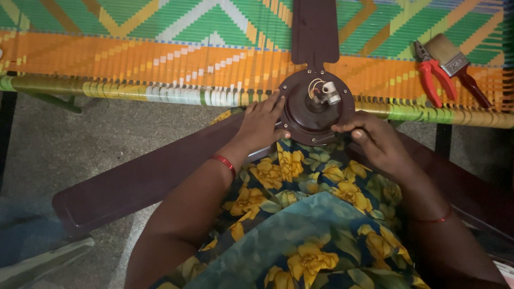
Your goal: The person uses a screwdriver to tighten screws on the central hub of a ceiling fan that is resting on a woven cot. They rotate the fan slightly to access different screws and continue tightening them throughout the clip.
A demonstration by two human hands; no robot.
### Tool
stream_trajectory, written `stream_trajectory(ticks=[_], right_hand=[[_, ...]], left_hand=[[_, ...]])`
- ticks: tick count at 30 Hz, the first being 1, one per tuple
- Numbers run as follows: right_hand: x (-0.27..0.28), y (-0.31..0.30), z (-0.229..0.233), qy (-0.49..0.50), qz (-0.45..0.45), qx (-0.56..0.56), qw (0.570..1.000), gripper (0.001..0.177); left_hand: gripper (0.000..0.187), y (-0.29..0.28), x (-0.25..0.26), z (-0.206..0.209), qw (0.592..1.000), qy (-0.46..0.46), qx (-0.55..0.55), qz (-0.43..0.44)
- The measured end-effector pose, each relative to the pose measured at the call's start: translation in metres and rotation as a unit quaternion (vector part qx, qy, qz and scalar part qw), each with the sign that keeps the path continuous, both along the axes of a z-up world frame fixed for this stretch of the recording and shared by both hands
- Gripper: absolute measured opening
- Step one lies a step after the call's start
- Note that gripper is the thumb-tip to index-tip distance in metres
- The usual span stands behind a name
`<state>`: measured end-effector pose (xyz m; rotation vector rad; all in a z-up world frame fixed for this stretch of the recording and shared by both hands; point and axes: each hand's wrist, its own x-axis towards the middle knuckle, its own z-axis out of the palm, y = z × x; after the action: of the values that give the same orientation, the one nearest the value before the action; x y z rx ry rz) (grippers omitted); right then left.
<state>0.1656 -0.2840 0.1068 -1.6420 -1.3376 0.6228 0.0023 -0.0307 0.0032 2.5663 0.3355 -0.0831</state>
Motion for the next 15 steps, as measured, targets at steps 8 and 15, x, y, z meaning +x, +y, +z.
stream_trajectory(ticks=[8,15], right_hand=[[0.0014,0.0009,-0.0021,0.017,0.008,0.004,1.000,0.013],[-0.0016,-0.0009,-0.0007,-0.010,-0.014,-0.023,1.000,0.009]], left_hand=[[0.101,0.0002,0.0011,0.0048,0.999,0.032,-0.003,0.000],[0.102,-0.0001,0.0023,0.0071,0.999,0.045,0.002,-0.004]])
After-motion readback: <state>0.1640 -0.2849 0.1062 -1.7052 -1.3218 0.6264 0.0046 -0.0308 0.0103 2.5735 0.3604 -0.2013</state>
